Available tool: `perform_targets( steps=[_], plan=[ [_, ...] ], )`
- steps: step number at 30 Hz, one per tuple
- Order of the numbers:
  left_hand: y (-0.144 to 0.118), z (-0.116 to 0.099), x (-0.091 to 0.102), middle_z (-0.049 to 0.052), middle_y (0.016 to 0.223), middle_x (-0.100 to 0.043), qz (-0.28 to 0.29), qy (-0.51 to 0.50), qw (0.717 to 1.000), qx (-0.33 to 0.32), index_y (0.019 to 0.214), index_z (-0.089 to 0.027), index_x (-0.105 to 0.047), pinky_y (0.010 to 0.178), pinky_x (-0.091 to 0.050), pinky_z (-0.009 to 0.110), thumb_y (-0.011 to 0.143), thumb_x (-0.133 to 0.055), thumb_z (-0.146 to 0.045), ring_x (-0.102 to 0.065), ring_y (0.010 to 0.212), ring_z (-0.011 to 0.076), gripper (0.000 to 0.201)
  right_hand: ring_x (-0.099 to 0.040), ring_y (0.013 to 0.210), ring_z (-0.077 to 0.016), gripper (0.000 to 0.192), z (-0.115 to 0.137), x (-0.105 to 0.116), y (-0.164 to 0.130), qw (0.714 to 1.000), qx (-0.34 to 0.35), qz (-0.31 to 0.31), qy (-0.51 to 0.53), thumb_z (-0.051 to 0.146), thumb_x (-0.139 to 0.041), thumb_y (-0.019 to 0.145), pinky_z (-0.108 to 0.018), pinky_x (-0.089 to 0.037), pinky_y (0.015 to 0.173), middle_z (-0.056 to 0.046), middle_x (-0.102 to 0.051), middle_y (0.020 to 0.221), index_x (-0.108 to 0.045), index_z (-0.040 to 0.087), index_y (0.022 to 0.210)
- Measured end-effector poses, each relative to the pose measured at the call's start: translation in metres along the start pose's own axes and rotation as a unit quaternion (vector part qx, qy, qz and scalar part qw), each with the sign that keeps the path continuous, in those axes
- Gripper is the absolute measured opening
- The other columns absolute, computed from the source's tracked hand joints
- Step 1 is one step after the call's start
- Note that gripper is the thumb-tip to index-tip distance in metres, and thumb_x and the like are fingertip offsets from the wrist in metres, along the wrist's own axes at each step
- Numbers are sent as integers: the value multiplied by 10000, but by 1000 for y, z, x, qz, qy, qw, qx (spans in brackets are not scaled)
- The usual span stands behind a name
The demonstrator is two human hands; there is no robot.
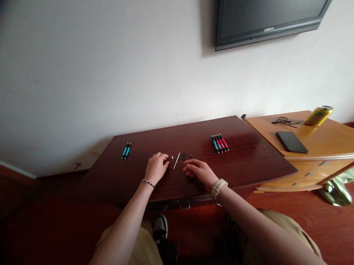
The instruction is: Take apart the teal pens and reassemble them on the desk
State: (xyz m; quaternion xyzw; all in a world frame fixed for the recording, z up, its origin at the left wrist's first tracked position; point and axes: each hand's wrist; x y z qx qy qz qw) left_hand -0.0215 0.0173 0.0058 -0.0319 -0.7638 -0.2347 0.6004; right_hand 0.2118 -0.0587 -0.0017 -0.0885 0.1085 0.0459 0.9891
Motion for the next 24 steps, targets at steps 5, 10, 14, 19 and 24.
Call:
perform_targets(
  steps=[5, 10, 14, 19, 24],
  plan=[
    [-15, 23, 10, 64, 1068, -714, -6, 1, 1000, 2, 1059, -226, -726, 902, -481, 374, 939, -709, -223, -638, 1049, 250, 122, -667, 783, -141, 400, 1, -1, -1, 1000, 1, 0, -10, 430, -803, 802, -264, -516, 705, -82, -788, 973, -746, 180, 1109],
    [-29, 42, 22, 63, 1044, -711, -16, -18, 1000, 3, 1048, -223, -729, 931, -499, 380, 934, -738, -342, -647, 1026, 250, 166, -669, 789, -141, 417, 0, -1, 0, 1000, 3, 3, -16, 444, -795, 805, -265, -511, 710, -86, -787, 974, -743, 174, 1120],
    [-38, 55, 30, 57, 1042, -704, -14, -37, 999, -5, 1007, -227, -730, 932, -509, 375, 924, -739, -324, -650, 1016, 246, 128, -669, 783, -142, 420, -4, -1, 2, 1000, 5, 3, -17, 445, -792, 807, -267, -509, 704, -90, -789, 969, -739, 171, 1121],
    [-47, 69, 33, 42, 1016, -689, -3, -48, 999, -11, 916, -241, -717, 929, -514, 360, 952, -676, -256, -654, 1003, 232, 56, -670, 787, -147, 414, -7, 0, 4, 1000, 10, 5, -23, 444, -787, 812, -274, -510, 707, -90, -790, 964, -741, 172, 1120],
    [-49, 70, 35, 36, 996, -685, -10, -49, 999, -7, 896, -244, -695, 908, -522, 352, 956, -660, -227, -657, 986, 226, 71, -671, 788, -149, 405, -7, -1, 4, 1000, 10, 1, -24, 450, -792, 807, -276, -512, 708, -91, -791, 963, -749, 180, 1106]
  ],
)
Point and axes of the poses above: each hand's wrist, its own y-axis towards the middle knuckle, its own x-axis out of the back of the hand, z = x × y
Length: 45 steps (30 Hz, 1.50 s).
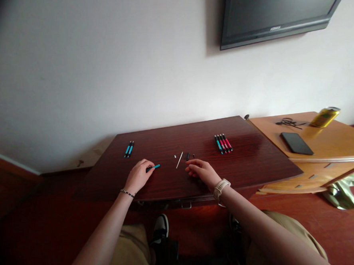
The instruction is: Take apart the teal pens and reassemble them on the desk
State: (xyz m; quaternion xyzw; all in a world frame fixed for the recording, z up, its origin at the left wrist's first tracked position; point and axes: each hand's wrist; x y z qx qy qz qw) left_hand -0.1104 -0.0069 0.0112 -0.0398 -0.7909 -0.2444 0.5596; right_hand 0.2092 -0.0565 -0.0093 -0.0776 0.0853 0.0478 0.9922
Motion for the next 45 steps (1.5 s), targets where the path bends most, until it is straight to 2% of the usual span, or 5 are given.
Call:
perform_targets(
  steps=[6, 14, 21, 35, 45],
  plan=[
    [12, -36, 2, 40, 1037, -683, -40, -51, 997, -49, 933, -232, -666, 909, -529, 342, 957, -635, -172, -654, 1003, 213, 72, -678, 786, -155, 428, 2, -5, 0, 1000, 7, 1, -9, 478, -792, 816, -282, -517, 706, -93, -789, 973, -745, 181, 1119],
    [24, -103, -21, 59, 1054, -674, -17, -72, 990, -120, 1005, -229, -674, 937, -541, 368, 960, -644, -163, -641, 1029, 221, 86, -675, 764, -147, 487, 5, -16, 3, 999, 39, 9, -27, 569, -745, 854, -272, -508, 702, -72, -770, 947, -707, 185, 1151],
    [33, -129, -32, 67, 1060, -672, -18, -83, 987, -140, 1037, -233, -677, 961, -544, 388, 957, -649, -158, -638, 1045, 233, 113, -628, 699, -156, 484, 0, -10, 8, 997, 66, -3, -47, 615, -720, 836, -278, -486, 653, -23, -700, 790, -719, 190, 1068],
    [40, -151, -37, 57, 1063, -675, -20, -98, 984, -149, 1042, -238, -675, 947, -538, 383, 965, -658, -180, -643, 1037, 228, 98, -609, 688, -176, 482, 4, 10, -1, 992, 97, -20, -77, 644, -678, 871, -296, -479, 645, -22, -684, 772, -739, 201, 1052],
    [26, -115, -27, 50, 1042, -690, 5, -76, 988, -132, 1011, -243, -694, 947, -545, 374, 979, -647, -190, -654, 1023, 220, 79, -608, 713, -190, 529, 9, 27, -11, 991, 91, -48, -81, 694, -648, 878, -307, -481, 689, -38, -695, 806, -733, 212, 1077]
  ],
)
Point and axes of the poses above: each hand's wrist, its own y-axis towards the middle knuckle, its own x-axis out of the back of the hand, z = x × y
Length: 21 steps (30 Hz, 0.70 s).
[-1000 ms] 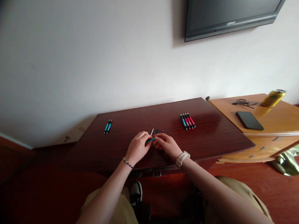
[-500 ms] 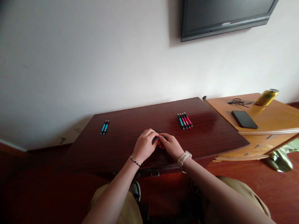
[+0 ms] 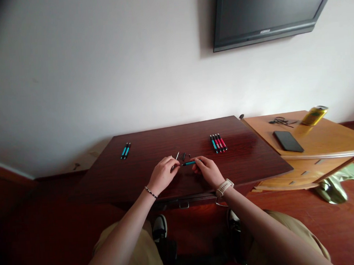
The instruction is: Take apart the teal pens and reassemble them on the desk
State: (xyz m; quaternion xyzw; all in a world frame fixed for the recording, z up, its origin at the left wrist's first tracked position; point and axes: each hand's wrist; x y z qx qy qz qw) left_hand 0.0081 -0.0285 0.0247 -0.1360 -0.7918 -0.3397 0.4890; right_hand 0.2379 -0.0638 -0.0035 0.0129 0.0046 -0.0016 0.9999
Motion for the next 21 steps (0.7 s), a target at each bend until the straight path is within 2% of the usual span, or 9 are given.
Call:
perform_targets(
  steps=[4, 8, 10, 13, 15, 21],
  plan=[
    [-12, 11, 6, 48, 1040, -693, 2, 3, 1000, 10, 994, -238, -688, 944, -543, 370, 981, -654, -196, -655, 1032, 219, 55, -626, 725, -213, 486, 10, 0, -5, 995, 46, -22, -91, 662, -557, 960, -316, -477, 694, -53, -707, 806, -727, 221, 1077],
    [-19, 14, 8, 48, 1047, -695, 4, 0, 1000, 20, 1000, -234, -679, 947, -545, 382, 964, -695, -223, -656, 1040, 228, 41, -645, 737, -225, 361, 29, -7, -14, 954, 149, -49, -257, 528, -470, 1054, -324, -448, 738, -57, -716, 814, -699, 250, 1079],
    [-21, 13, 7, 49, 1053, -697, 5, -8, 1000, 20, 1013, -234, -674, 961, -547, 391, 954, -714, -240, -658, 1052, 234, 71, -666, 797, -240, 338, 36, -11, -18, 938, 187, -45, -289, 485, -445, 1071, -331, -459, 794, -70, -720, 853, -690, 252, 1079],
    [-21, 12, 5, 51, 1070, -700, 5, -16, 1000, 14, 1039, -236, -668, 975, -549, 404, 948, -728, -255, -660, 1065, 241, 111, -673, 957, -267, 312, 39, -17, -19, 919, 240, -45, -309, 414, -424, 1082, -355, -469, 900, -109, -740, 1024, -689, 250, 1105],
    [-20, 10, 4, 53, 1084, -701, 2, -16, 1000, 12, 1050, -237, -666, 982, -549, 410, 945, -735, -262, -661, 1073, 245, 128, -655, 1004, -272, 289, 36, -21, -16, 906, 256, -44, -335, 374, -427, 1082, -362, -465, 916, -122, -736, 1078, -686, 248, 1095],
    [-15, 8, 2, 57, 1109, -701, 1, -13, 1000, 8, 1074, -235, -667, 979, -546, 393, 962, -717, -278, -661, 1086, 241, 129, -619, 858, -234, 288, 21, -32, -3, 857, 249, -33, -450, 323, -382, 1103, -312, -417, 766, -94, -705, 924, -623, 235, 973]
  ],
)
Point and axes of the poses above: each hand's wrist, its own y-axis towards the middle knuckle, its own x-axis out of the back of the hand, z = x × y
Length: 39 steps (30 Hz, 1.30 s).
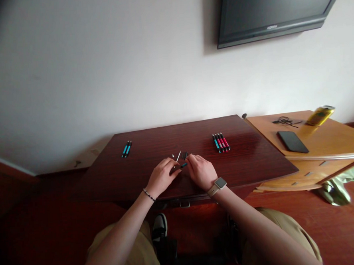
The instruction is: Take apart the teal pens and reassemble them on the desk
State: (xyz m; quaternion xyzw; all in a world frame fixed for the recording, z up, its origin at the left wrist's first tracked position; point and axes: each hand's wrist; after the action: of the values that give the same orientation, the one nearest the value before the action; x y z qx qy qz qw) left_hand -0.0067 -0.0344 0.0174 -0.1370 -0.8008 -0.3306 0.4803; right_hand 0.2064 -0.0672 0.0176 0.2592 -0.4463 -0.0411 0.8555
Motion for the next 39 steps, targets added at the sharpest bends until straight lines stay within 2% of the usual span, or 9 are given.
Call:
perform_targets(
  steps=[8, 14, 22, 39],
  plan=[
    [3, -3, -4, 57, 1041, -703, 9, 17, 1000, -12, 1026, -233, -678, 945, -553, 387, 990, -668, -246, -667, 1027, 232, 39, -641, 857, -231, 279, -1, 0, -2, 1000, -7, -6, 20, 329, -367, 1108, -312, -413, 775, -92, -714, 934, -598, 238, 981],
    [7, -6, -7, 66, 1047, -690, -3, 17, 1000, -26, 1023, -219, -655, 936, -553, 388, 1017, -618, -238, -651, 1034, 235, 42, -667, 862, -230, 271, -3, 4, 0, 998, -27, -20, 58, 330, -373, 1106, -305, -434, 792, -86, -714, 916, -594, 237, 980],
    [5, -4, -11, 53, 1025, -682, 9, 16, 999, -47, 1031, -207, -654, 913, -548, 377, 1027, -607, -237, -644, 995, 225, 56, -669, 820, -230, 256, -9, 3, -4, 998, -11, -25, 62, 331, -378, 1107, -304, -443, 757, -60, -703, 887, -571, 243, 963],
    [5, 0, -3, 56, 1002, -702, 40, -51, 997, -51, 994, -199, -697, 909, -535, 346, 1003, -639, -193, -660, 987, 218, 58, -657, 839, -232, 238, -10, 2, -2, 994, 11, 1, 111, 325, -386, 1108, -322, -455, 782, -60, -689, 915, -562, 246, 969]
  ],
)
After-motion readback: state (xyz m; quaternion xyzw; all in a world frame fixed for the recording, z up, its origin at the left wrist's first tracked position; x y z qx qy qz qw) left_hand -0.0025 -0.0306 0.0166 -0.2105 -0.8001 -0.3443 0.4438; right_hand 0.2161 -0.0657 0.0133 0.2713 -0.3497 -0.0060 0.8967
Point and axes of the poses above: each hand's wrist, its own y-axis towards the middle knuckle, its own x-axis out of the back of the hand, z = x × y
